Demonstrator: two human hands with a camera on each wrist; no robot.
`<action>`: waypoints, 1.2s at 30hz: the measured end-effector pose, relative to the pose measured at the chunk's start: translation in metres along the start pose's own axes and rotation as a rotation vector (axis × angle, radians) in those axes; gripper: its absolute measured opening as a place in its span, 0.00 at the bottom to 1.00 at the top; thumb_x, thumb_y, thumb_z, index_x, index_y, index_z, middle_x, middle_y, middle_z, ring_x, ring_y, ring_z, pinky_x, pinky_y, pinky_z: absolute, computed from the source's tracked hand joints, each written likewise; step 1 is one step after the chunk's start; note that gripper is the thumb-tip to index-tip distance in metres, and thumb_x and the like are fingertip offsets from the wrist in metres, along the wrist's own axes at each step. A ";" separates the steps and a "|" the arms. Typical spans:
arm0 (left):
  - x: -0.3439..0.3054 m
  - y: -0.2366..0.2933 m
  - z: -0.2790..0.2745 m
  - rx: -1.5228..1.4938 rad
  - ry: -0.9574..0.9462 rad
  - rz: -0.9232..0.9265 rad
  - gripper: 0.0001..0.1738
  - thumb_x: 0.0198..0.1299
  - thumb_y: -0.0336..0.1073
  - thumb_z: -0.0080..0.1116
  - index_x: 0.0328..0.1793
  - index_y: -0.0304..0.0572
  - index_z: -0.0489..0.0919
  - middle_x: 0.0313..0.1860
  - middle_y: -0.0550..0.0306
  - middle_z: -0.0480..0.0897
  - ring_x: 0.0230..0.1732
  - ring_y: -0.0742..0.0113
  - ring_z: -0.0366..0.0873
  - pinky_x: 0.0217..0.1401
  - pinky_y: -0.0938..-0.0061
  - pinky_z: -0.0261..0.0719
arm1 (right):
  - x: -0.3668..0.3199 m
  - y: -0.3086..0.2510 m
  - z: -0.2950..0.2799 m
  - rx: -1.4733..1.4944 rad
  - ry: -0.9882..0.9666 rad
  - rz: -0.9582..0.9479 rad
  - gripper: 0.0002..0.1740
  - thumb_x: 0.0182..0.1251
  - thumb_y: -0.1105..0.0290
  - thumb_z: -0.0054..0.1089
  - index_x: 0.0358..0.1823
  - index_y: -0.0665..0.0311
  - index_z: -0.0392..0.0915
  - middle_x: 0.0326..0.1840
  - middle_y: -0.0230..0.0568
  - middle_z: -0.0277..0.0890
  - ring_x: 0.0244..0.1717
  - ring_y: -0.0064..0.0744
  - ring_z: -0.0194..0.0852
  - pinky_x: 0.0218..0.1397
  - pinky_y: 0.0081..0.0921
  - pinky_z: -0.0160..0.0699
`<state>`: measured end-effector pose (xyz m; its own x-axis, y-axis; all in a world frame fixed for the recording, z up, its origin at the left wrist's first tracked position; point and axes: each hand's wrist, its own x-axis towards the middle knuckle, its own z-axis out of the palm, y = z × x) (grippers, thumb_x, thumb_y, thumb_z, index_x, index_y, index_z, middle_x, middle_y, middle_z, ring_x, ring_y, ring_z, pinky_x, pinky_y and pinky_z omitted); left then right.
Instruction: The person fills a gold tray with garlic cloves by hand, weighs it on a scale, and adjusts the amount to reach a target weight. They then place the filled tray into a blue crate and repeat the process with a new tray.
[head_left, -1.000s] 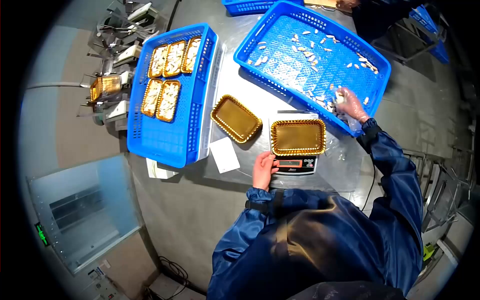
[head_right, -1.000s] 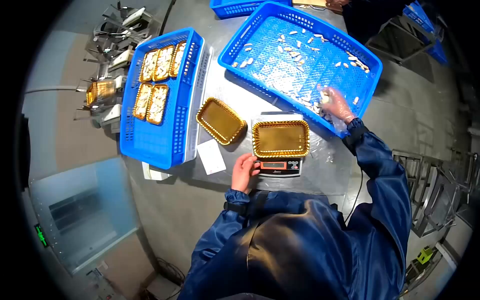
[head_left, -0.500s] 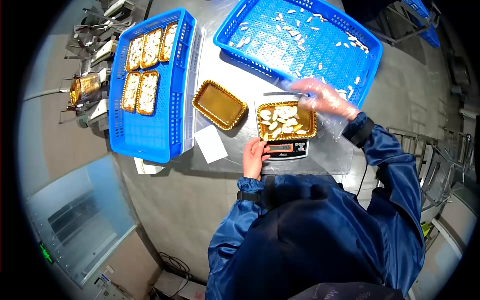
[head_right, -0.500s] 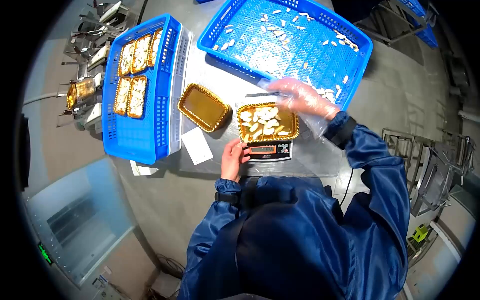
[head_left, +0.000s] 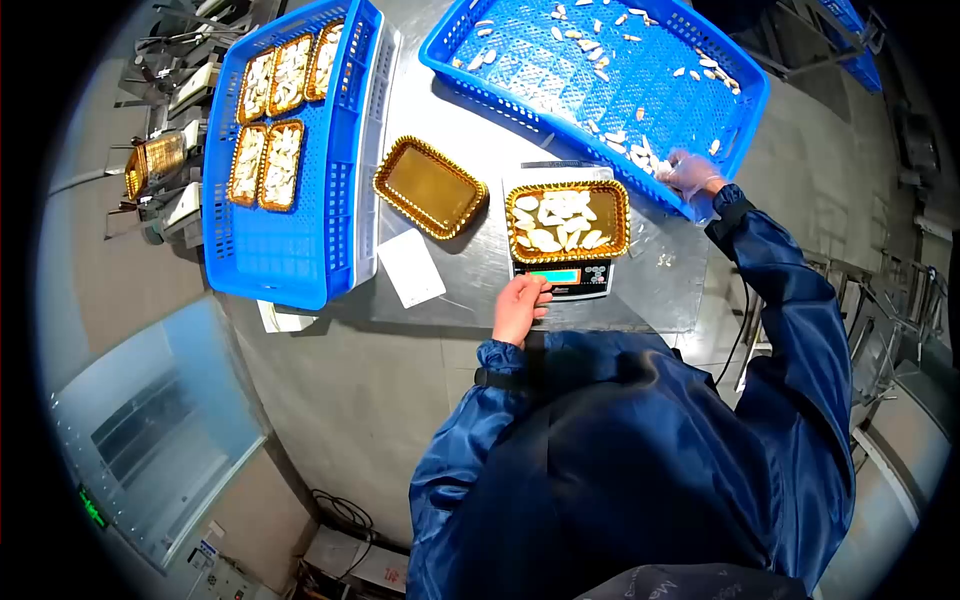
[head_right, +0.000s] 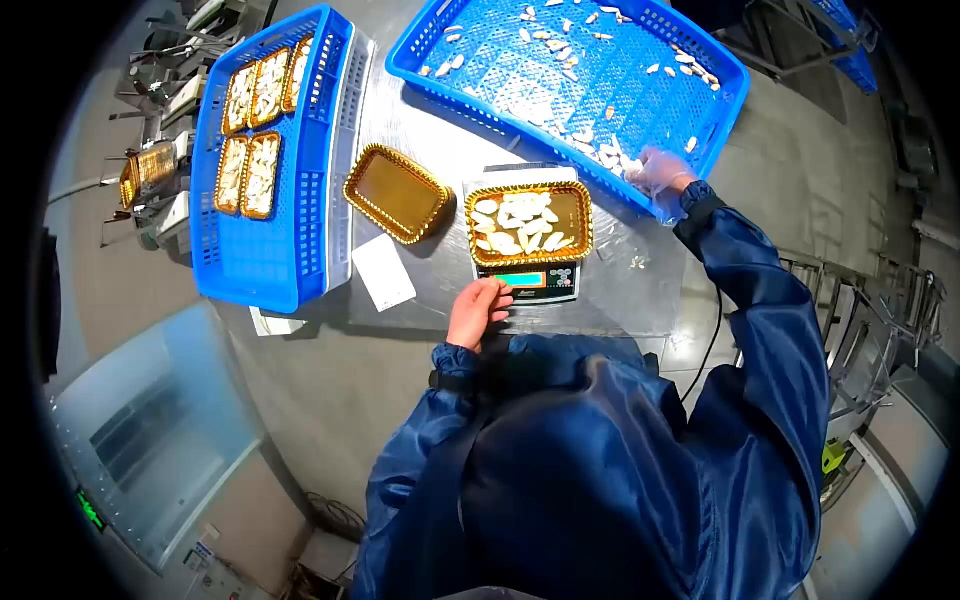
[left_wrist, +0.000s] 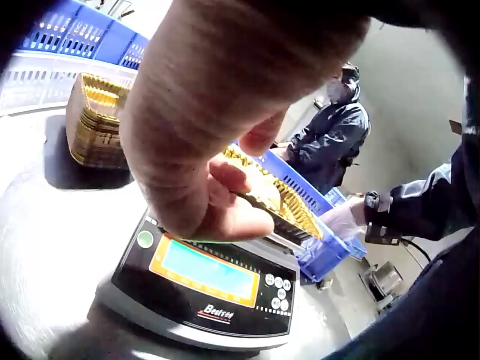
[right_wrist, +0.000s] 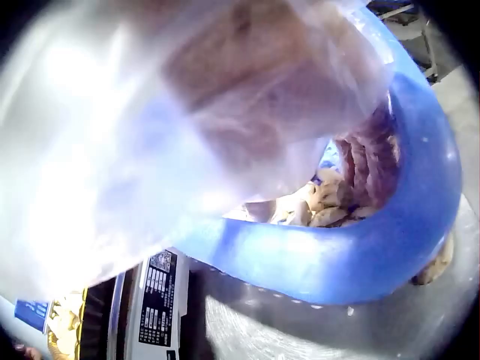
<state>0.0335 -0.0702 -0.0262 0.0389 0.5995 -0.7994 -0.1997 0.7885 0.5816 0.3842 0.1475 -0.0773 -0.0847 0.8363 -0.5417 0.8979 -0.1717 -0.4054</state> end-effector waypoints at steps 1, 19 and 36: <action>0.002 -0.001 0.003 0.001 -0.001 -0.004 0.17 0.69 0.44 0.50 0.51 0.39 0.76 0.46 0.57 0.82 0.42 0.74 0.79 0.41 0.82 0.77 | -0.001 -0.002 -0.002 -0.118 -0.033 0.000 0.31 0.53 0.49 0.69 0.49 0.66 0.75 0.42 0.55 0.80 0.42 0.50 0.80 0.44 0.39 0.76; 0.014 0.003 0.010 -0.110 0.001 0.022 0.20 0.72 0.43 0.43 0.57 0.33 0.74 0.47 0.53 0.82 0.40 0.73 0.80 0.41 0.79 0.79 | 0.040 -0.030 0.022 0.350 -0.132 -0.286 0.38 0.52 0.58 0.70 0.64 0.65 0.69 0.64 0.48 0.70 0.62 0.42 0.71 0.66 0.28 0.66; 0.021 0.007 0.020 -0.283 0.100 -0.031 0.23 0.71 0.45 0.44 0.52 0.29 0.76 0.46 0.49 0.84 0.36 0.71 0.83 0.35 0.81 0.80 | 0.076 -0.084 0.008 -0.459 -0.105 -0.966 0.33 0.53 0.74 0.61 0.64 0.47 0.68 0.72 0.48 0.56 0.71 0.51 0.56 0.69 0.38 0.63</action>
<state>0.0521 -0.0494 -0.0354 -0.0444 0.5483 -0.8351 -0.4652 0.7284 0.5030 0.2988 0.2215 -0.0903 -0.8623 0.4611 -0.2093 0.5060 0.7681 -0.3924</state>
